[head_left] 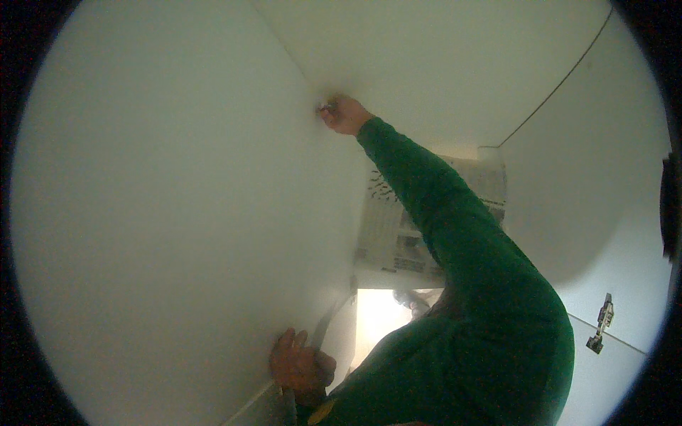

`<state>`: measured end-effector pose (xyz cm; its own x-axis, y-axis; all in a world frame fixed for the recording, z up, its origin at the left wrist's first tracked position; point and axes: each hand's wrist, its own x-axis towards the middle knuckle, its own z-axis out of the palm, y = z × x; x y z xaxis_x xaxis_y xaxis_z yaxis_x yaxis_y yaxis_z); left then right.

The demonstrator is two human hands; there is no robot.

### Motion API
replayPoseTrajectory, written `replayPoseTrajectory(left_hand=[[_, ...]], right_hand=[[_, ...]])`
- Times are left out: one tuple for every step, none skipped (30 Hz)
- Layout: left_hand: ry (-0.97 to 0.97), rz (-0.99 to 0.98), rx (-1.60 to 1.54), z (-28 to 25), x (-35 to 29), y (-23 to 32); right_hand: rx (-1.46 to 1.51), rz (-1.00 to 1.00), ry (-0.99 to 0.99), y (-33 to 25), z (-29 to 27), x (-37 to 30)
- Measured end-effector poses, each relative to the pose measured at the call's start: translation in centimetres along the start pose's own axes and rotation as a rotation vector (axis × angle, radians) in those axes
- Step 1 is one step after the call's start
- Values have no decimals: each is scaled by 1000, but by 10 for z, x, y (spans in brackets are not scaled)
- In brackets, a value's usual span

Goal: The person applies joint compound to the seams of a white cabinet interior using a putty knife. They repeatedly scoop compound from the blade and smooth it along the corner and edge joints, then wipe the blade on newspaper placed inside the cabinet.

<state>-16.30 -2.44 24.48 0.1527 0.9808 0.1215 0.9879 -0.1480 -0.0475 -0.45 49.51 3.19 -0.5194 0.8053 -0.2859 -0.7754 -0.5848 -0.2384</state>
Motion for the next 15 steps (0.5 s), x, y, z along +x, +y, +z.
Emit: replayPoseTrajectory(left_hand=[[149, -51, -46, 5, -5, 1], [35, -159, -29, 7, -8, -1], [-83, -268, -15, 9, -9, -4], [-102, -270, -15, 8, -9, -3], [-119, -270, -10, 7, -8, -4], [-36, -167, -16, 1, -5, 1], [46, -64, -16, -4, -3, 4], [45, -42, 11, -3, -1, 4], [46, -22, 44, -3, 1, 3], [37, -30, 95, -7, -3, 2], [104, -95, 69, -6, -5, 5], [164, -161, 59, -12, -5, 16], [237, -130, -12, -9, 9, 22], [222, -120, -37, -2, 7, 19], [213, -100, -67, 10, 5, 11]], right_hand=[[-401, -248, -137, 0, 4, 4], [-799, -504, -271, -4, 7, 6], [-977, -594, -343, -4, 11, 7], [-1146, -698, -406, -4, 20, 2], [-1096, -635, -409, -2, 31, 0], [-1054, -589, -402, -4, 45, -3], [-1007, -544, -394, -7, 57, -4], [-958, -517, -375, -13, 72, -3], [-906, -490, -362, -18, 85, -5], [-1225, -682, -321, -10, 115, -16], [-1553, -887, -259, -9, 155, -43], [-1860, -1097, -187, -4, 179, -60], [-1698, -1229, -246, -57, 164, -29], [-1653, -1209, -268, -69, 172, -21], [-1613, -1199, -281, -86, 181, -19]])
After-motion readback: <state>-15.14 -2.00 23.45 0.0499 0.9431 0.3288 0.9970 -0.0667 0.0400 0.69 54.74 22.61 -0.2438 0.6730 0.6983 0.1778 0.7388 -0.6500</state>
